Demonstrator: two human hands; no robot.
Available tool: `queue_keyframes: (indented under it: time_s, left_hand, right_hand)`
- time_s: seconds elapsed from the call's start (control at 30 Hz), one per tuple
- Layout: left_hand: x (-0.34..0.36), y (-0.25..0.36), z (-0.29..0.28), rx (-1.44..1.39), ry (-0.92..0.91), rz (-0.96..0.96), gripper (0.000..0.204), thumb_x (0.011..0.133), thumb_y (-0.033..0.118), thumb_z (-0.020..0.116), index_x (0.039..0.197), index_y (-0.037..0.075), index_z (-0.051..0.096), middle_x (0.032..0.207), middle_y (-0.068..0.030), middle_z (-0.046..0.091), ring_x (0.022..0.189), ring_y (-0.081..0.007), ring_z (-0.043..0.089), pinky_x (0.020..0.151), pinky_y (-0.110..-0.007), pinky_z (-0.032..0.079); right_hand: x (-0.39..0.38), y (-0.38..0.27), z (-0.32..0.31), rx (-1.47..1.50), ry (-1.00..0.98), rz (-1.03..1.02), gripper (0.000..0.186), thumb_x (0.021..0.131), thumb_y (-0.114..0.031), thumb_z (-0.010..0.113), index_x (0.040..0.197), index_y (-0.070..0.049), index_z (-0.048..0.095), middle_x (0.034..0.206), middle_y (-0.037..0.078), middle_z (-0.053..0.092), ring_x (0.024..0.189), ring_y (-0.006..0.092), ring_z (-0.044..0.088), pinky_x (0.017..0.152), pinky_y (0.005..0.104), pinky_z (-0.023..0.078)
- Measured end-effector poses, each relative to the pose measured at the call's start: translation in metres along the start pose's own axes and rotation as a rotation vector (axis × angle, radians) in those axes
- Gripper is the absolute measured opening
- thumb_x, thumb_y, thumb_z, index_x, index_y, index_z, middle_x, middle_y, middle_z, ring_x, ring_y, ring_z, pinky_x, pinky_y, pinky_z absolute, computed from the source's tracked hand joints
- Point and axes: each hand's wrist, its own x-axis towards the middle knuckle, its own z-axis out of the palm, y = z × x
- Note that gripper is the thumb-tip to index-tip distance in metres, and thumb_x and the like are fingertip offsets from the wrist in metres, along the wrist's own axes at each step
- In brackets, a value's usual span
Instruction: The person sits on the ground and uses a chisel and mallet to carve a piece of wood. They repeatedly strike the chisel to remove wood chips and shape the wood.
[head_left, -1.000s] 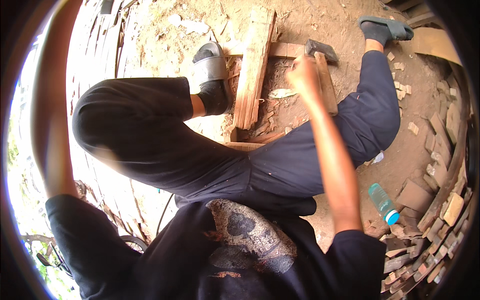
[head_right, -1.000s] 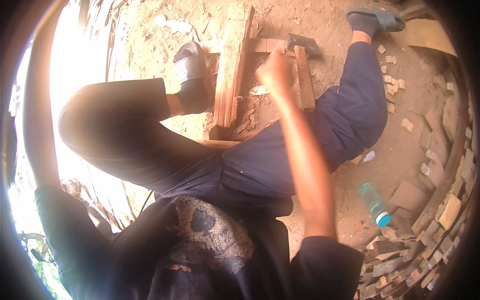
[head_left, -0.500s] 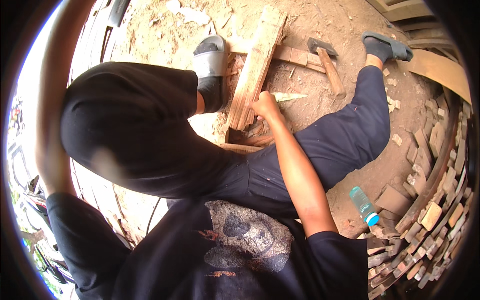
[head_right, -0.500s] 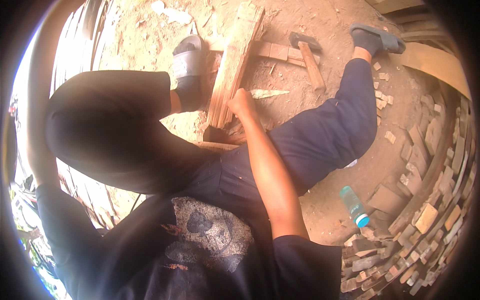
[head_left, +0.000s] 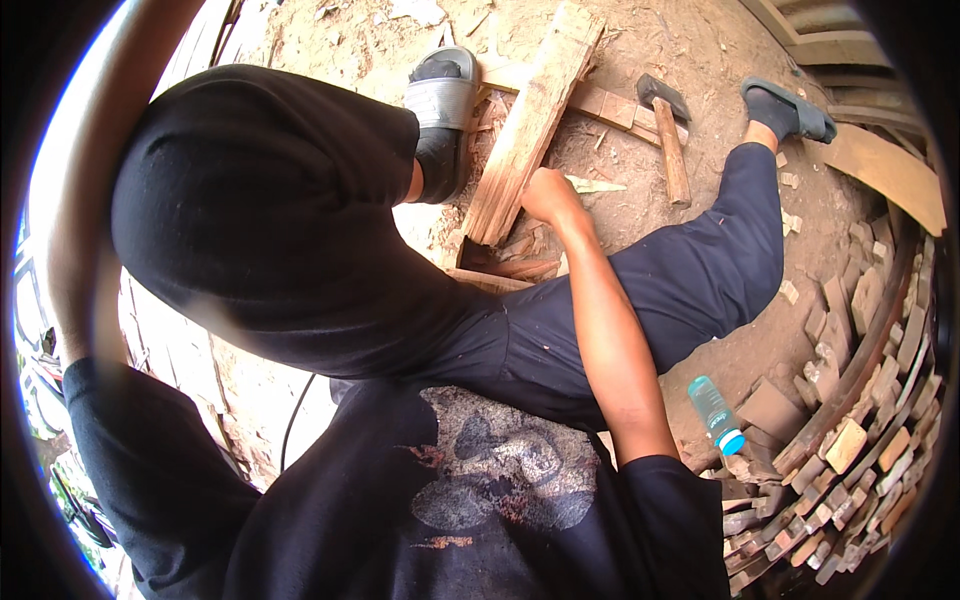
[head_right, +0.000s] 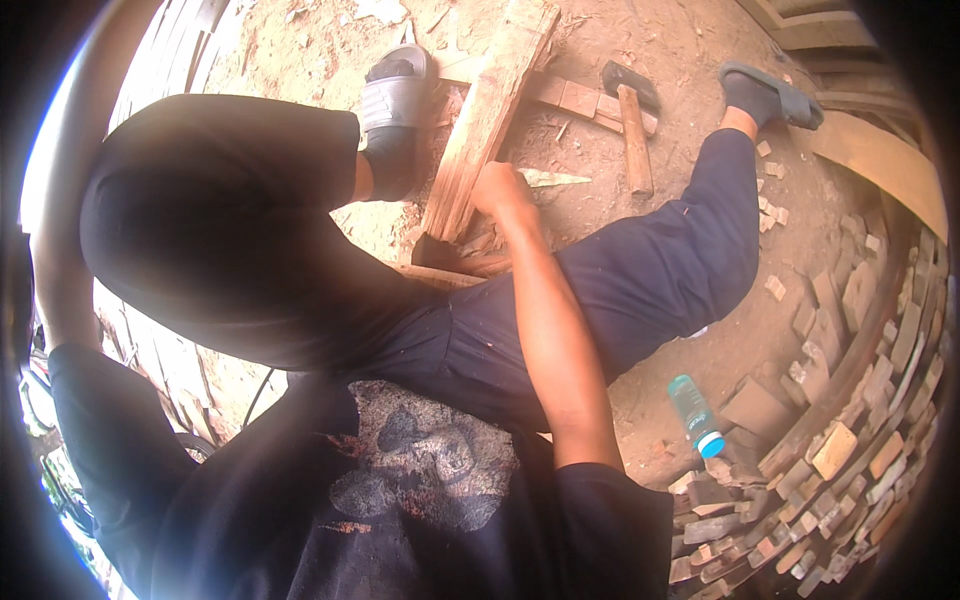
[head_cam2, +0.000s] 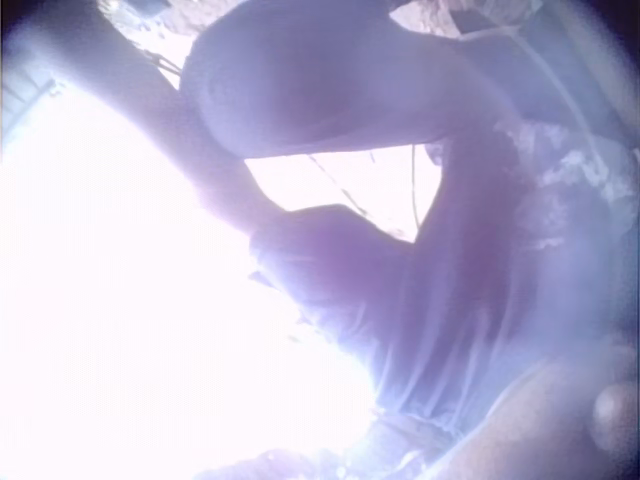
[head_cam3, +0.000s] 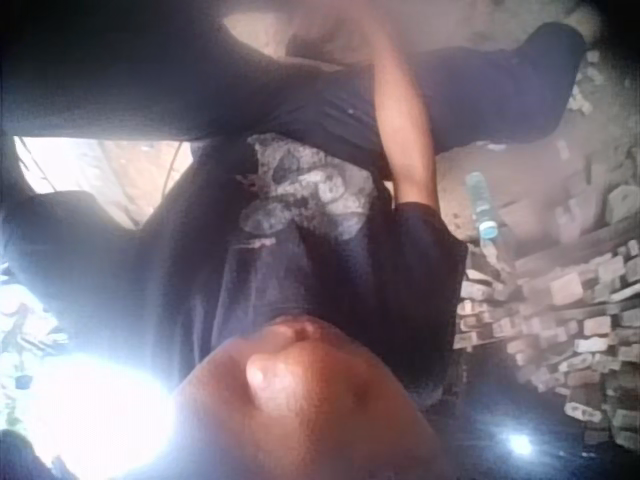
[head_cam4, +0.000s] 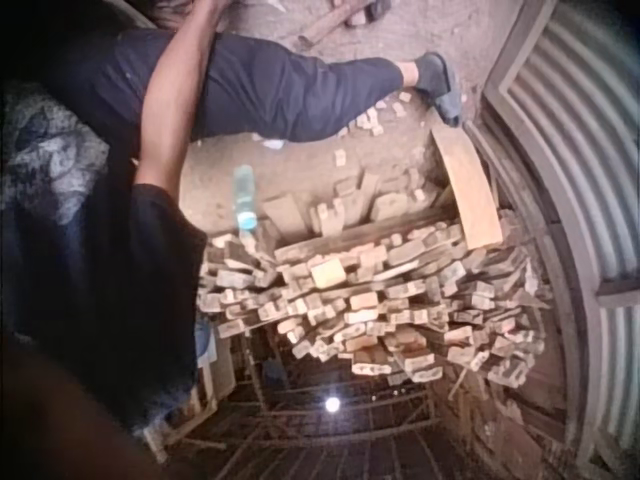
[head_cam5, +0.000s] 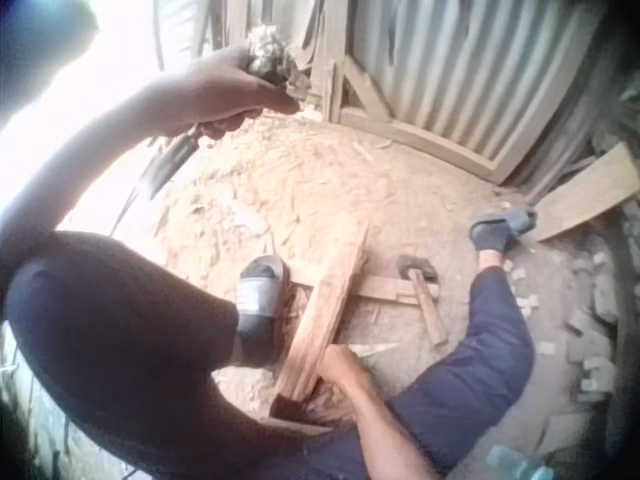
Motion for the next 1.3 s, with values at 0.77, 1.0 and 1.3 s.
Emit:
queue_keyframes:
  time_s: [0.77, 1.0, 1.3]
  left_hand:
    - [0.023, -0.013, 0.059, -0.48, -0.374, -0.074, 0.019, 0.093, 0.013, 0.057, 0.078, 0.002, 0.055, 0.072, -0.0056, 0.055, 0.065, -0.0159, 0.058, 0.063, -0.03, 0.051]
    - [0.038, 0.011, 0.21, -0.16, -0.413, -0.053, 0.034, 0.078, 0.028, 0.076, 0.069, -0.004, 0.067, 0.061, -0.0107, 0.064, 0.055, -0.0179, 0.061, 0.053, -0.034, 0.049]
    - [-0.005, -0.021, 0.325, 0.075, -0.334, -0.164, 0.054, 0.068, 0.045, 0.081, 0.085, -0.005, 0.07, 0.079, -0.0165, 0.07, 0.07, -0.023, 0.069, 0.071, -0.035, 0.056]
  right_hand:
    - [-0.014, 0.034, -0.113, 0.274, 0.417, -0.061, 0.053, 0.082, -0.026, 0.066, 0.123, 0.006, 0.055, 0.111, 0.025, 0.063, 0.106, 0.0325, 0.062, 0.092, 0.0372, 0.048]
    - [0.009, 0.152, -0.191, -0.04, 0.654, 0.23, 0.054, 0.084, -0.035, 0.067, 0.12, 0.003, 0.058, 0.102, 0.016, 0.068, 0.09, 0.021, 0.066, 0.08, 0.0358, 0.052]
    - [0.038, 0.165, -0.156, 0.96, 0.116, -0.014, 0.038, 0.091, -0.026, 0.063, 0.117, 0.0, 0.055, 0.09, 0.006, 0.061, 0.072, 0.0152, 0.063, 0.058, 0.0307, 0.054]
